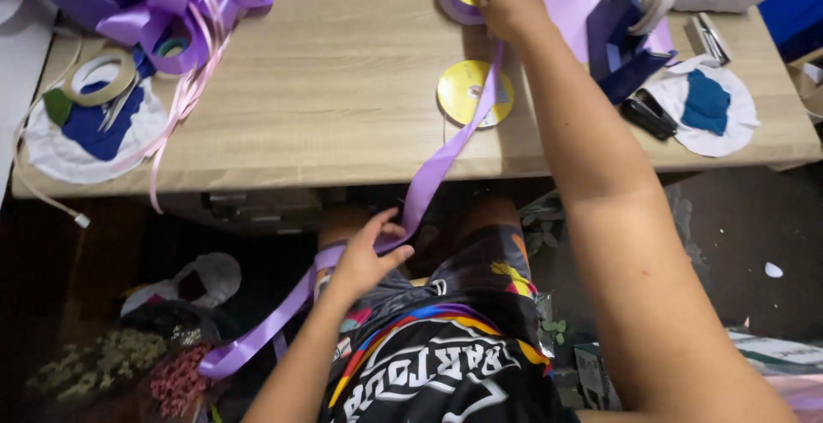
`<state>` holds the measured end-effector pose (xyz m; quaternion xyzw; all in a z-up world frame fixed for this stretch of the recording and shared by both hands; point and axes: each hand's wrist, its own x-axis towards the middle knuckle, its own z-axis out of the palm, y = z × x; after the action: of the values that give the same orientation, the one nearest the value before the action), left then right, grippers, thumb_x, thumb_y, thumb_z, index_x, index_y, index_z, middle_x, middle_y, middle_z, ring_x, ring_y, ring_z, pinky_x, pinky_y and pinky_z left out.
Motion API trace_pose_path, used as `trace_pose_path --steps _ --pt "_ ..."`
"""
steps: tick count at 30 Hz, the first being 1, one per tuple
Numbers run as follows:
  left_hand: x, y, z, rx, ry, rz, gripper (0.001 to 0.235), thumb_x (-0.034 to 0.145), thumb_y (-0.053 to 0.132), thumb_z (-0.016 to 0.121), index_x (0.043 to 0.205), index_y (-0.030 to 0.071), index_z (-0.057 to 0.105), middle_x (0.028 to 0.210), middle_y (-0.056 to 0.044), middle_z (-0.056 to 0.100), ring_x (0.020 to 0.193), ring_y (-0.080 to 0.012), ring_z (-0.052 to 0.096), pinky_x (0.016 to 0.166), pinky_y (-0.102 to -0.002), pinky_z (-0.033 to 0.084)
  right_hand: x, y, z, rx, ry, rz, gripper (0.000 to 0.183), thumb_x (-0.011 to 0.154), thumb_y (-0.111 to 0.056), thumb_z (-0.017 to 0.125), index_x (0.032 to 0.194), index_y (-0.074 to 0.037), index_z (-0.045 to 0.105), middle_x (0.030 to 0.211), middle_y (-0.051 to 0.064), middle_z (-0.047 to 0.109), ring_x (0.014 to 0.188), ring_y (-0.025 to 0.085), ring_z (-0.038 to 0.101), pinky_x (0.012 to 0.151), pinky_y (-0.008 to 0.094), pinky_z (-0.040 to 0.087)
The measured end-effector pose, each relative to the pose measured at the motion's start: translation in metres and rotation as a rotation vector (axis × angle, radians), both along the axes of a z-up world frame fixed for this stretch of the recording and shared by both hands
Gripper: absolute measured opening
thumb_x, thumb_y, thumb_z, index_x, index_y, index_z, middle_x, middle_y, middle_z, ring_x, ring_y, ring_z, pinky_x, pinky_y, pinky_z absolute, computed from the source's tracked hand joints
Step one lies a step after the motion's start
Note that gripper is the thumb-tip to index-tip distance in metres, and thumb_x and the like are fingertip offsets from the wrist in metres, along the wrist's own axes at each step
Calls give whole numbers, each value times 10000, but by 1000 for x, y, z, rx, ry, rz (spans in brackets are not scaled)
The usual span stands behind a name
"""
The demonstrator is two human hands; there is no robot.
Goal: The person unrolls a purple ribbon from a spool and cuts a length using scissors. They then fold the ribbon into loops and tie it into a bow, adjusting the loops to form a decorative shape.
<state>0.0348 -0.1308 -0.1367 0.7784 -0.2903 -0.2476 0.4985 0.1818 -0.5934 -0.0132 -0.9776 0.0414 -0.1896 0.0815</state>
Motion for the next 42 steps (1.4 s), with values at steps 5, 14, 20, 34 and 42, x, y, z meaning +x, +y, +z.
trace_pose_path --steps 5,14,20,34,42 --pt "-2 -14 -38 17 -531 277 694 798 421 817 1368 110 571 1305 -201 551 1216 -395 543 1043 -499 436 -10 25 20 117 100 -115 105 757 -88 429 744 -191 444 796 30 576 909 332 467 673 467 345" --pt "6 -1 -7 -112 -266 209 161 962 183 551 914 104 682 846 -54 694 794 -212 636 766 -366 476 -8 19 17 142 96 -74 158 936 -92 408 813 -148 490 799 80 592 944 347 474 696 474 350" --pt "26 83 16 -1 187 210 146 976 175 564 879 148 670 715 32 531 635 -86 496 558 -273 453 2 6 6 121 48 -52 321 897 -96 490 1093 -138 741 982 125 695 1019 395 533 777 496 427" --pt "11 194 95 313 79 276 373 863 260 758 1236 250 756 819 13 616 756 -126 527 767 -236 395 4 13 7 43 -3 -198 376 969 -311 468 1216 -245 743 1247 51 708 1125 389 509 853 552 363" --pt "10 210 133 326 -101 424 243 942 250 676 1099 123 811 1005 -18 787 964 -126 684 904 -253 466 -2 8 6 142 -21 -71 340 1021 -244 541 1307 -134 688 1251 151 681 1136 416 540 898 522 423"
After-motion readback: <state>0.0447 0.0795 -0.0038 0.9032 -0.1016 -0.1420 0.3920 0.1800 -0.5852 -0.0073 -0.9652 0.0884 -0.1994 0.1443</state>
